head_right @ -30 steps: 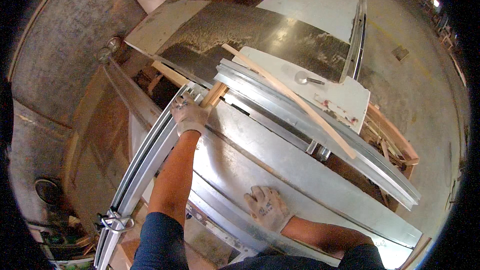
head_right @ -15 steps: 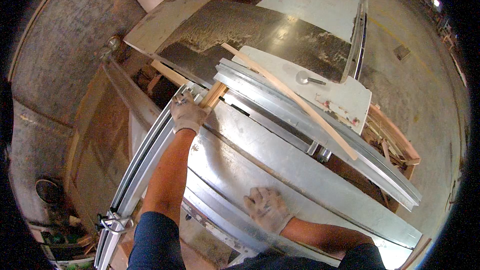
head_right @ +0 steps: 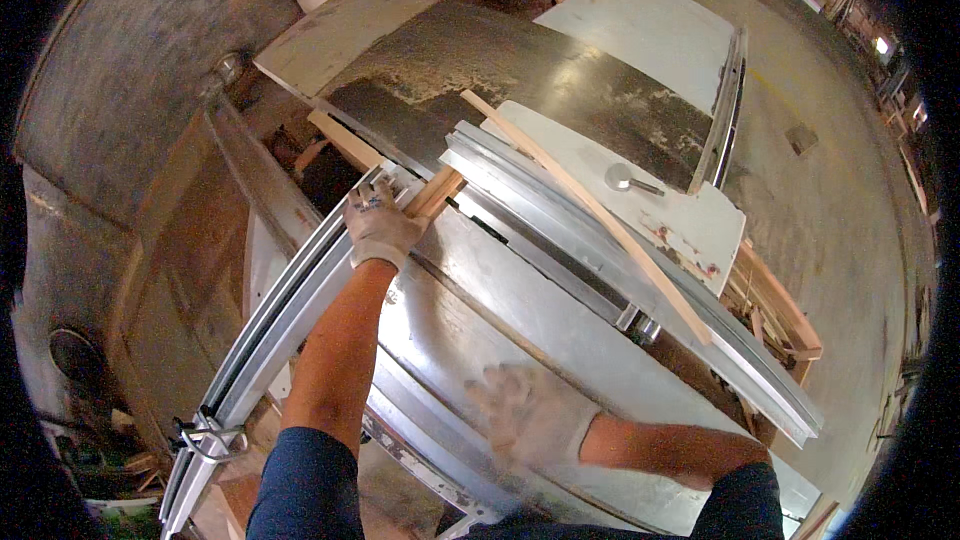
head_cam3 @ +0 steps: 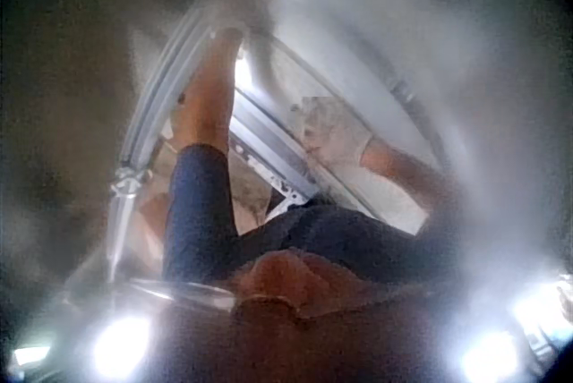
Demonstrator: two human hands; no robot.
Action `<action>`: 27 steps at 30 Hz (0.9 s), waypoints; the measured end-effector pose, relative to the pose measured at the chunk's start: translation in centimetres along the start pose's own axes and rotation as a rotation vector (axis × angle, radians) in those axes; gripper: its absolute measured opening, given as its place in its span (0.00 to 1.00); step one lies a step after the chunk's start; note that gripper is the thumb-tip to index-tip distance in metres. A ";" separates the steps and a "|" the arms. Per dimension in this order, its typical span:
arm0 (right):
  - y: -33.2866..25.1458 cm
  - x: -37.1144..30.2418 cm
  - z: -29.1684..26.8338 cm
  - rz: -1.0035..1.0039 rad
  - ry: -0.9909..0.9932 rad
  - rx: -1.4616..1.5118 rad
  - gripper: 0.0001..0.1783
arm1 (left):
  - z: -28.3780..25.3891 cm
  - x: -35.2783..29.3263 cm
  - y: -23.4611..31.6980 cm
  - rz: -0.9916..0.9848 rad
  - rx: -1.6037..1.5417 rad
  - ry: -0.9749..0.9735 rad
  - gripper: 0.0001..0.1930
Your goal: The person uses a table saw to cut small wooden blocks from longer planks. They repeatedly feed the wood through the saw, collect the cut pieces, and occasionally inspect them before continuing the cutting process.
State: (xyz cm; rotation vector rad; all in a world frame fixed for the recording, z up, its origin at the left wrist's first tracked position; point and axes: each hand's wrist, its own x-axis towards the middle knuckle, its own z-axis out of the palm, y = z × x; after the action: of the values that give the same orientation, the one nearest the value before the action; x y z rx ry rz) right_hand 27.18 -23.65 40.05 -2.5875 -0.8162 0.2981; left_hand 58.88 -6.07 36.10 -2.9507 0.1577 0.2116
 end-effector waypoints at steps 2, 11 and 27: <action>4.2 1.3 -1.3 0.051 0.160 -0.024 0.44 | -0.7 -0.3 0.2 -0.008 -0.010 -0.022 0.53; 20.2 18.1 -8.7 0.228 0.297 -0.482 0.23 | -1.8 -0.5 0.1 -0.001 -0.019 -0.067 0.49; 26.1 30.6 -6.4 0.175 0.092 -0.620 0.19 | 5.1 1.5 -0.8 0.036 -0.106 0.507 0.54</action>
State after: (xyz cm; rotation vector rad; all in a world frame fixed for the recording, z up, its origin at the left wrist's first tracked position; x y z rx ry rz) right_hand 66.92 -27.18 31.79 -3.2281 -0.7335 -0.0407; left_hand 59.73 -4.53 31.07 -3.0412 0.2710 -0.5446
